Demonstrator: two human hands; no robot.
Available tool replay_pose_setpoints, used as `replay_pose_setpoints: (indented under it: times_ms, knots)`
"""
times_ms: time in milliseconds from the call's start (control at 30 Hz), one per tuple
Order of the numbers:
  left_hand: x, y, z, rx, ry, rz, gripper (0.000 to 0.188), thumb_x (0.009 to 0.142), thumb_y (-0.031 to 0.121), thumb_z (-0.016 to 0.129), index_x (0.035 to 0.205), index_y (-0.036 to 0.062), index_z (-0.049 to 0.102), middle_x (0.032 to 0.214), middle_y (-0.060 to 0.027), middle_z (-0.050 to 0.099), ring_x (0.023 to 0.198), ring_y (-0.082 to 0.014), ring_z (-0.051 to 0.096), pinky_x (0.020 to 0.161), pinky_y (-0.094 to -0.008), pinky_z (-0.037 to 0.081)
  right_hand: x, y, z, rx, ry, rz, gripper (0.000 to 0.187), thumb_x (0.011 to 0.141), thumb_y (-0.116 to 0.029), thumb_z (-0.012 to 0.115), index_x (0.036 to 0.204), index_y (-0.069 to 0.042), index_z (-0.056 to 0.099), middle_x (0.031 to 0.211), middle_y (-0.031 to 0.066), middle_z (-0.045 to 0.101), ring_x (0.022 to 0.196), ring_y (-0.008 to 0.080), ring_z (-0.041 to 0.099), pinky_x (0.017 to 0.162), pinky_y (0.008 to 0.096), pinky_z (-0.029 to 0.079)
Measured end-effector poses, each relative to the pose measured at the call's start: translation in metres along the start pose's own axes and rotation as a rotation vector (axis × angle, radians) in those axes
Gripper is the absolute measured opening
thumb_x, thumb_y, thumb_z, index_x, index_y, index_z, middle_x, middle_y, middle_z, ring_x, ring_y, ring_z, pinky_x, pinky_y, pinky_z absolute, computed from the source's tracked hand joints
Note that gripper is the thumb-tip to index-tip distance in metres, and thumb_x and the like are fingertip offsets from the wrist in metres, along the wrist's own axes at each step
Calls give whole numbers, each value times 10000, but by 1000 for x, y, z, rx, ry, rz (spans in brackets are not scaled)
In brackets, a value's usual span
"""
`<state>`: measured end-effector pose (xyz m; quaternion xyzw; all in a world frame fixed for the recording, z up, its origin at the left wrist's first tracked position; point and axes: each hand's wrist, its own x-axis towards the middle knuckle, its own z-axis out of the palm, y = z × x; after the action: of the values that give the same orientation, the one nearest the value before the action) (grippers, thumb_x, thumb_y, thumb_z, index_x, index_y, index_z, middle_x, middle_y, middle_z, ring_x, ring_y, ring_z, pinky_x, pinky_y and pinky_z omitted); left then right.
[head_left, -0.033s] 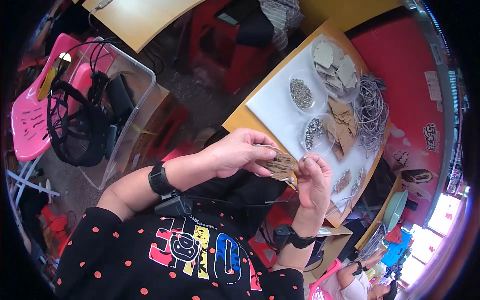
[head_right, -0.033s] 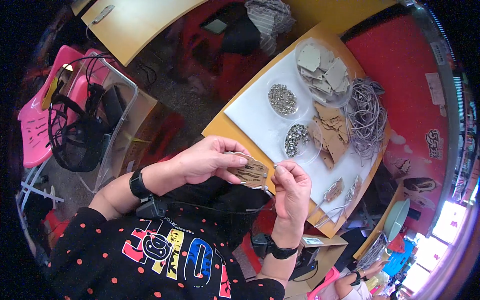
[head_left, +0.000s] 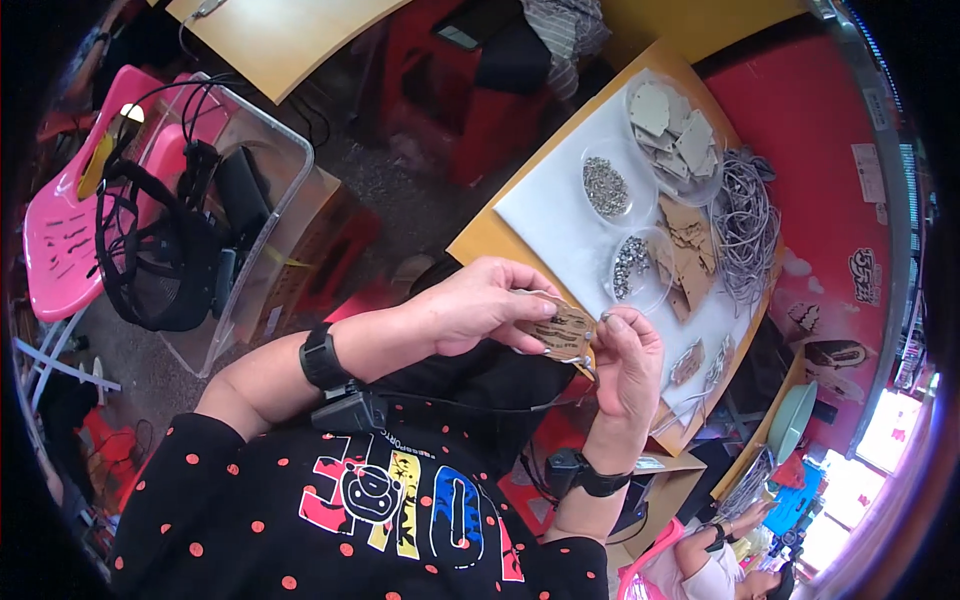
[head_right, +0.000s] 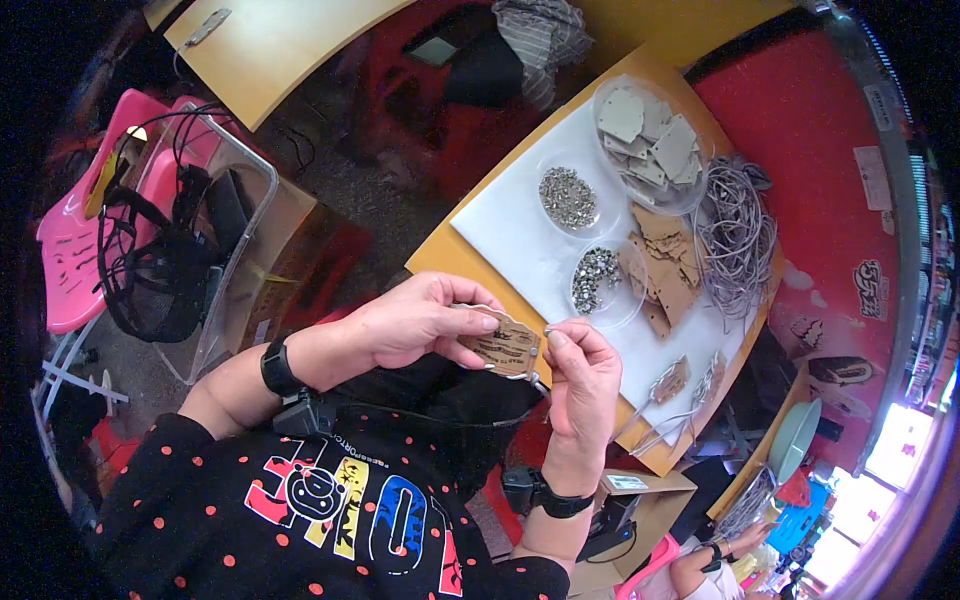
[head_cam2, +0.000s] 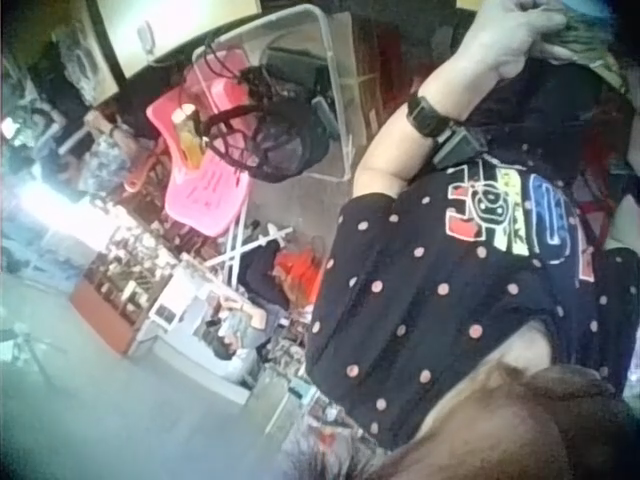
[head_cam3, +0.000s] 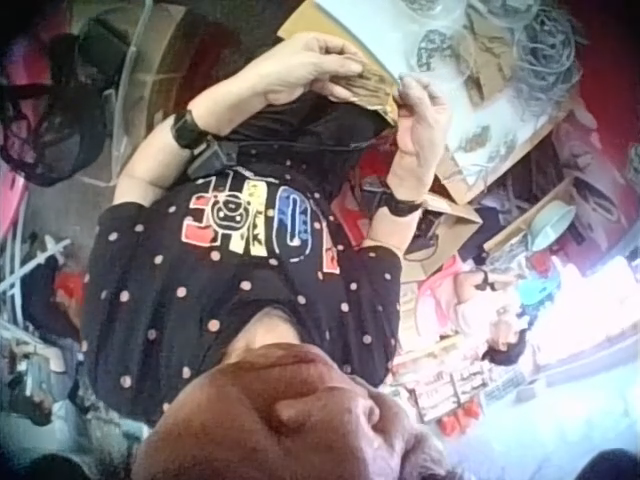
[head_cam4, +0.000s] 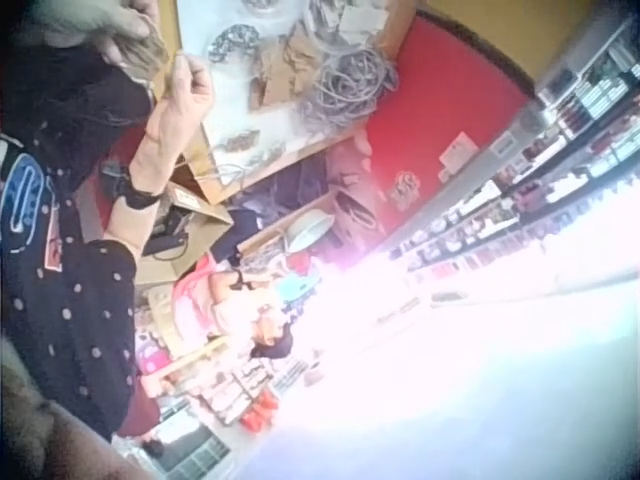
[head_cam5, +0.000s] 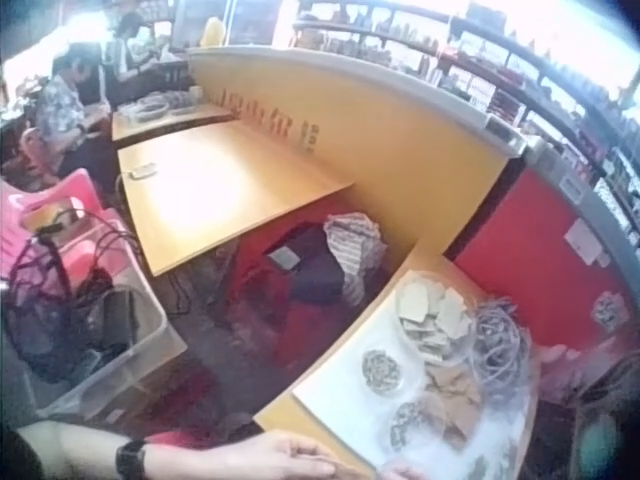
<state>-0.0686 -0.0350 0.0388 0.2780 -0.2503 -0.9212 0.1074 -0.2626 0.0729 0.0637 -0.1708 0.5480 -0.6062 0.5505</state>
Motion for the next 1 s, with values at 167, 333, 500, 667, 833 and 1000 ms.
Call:
replay_pose_setpoints:
  times_ms: [167,333,500,667,833,1000]
  knots:
    - [4,-4,1,2,8,0,196,950,132,594,1083,-12,592,1015,-63,633,916,-136,652,728,-248,605,-9,4,24,-636,77,-265,71,766,13,716,833,23,694,818,27,553,808,116,504,756,240,391]
    - [3,-8,2,-44,23,6,186,937,113,596,1051,-33,585,1002,-84,603,905,-162,649,712,-260,612,-18,3,39,-983,115,-455,80,753,-49,745,821,-37,705,820,41,511,800,171,517,760,270,379]
    - [3,-9,1,-86,43,-26,176,940,104,589,1051,-32,581,1008,-83,597,911,-170,649,717,-269,615,-20,4,41,-1202,131,-563,121,736,-53,760,845,-53,709,815,54,529,800,200,534,790,316,377]
    - [4,-9,1,-68,43,-33,198,958,138,582,1083,-16,578,1013,-58,616,923,-133,647,736,-263,611,-23,1,42,-1211,154,-592,148,733,-53,761,876,-70,724,800,50,534,798,198,536,790,322,372]
    - [1,-8,4,-12,68,40,193,941,107,595,1064,-42,587,1007,-87,611,904,-167,653,705,-262,614,-19,8,43,-1365,155,-812,216,708,-62,768,916,-109,737,809,29,541,799,182,536,780,326,371]
    - [0,-9,3,124,39,36,215,955,153,593,1088,-16,592,1006,-60,634,916,-140,654,702,-261,610,-16,6,40,-1546,-31,-950,289,663,-66,753,942,-139,732,845,10,548,811,176,537,793,334,377]
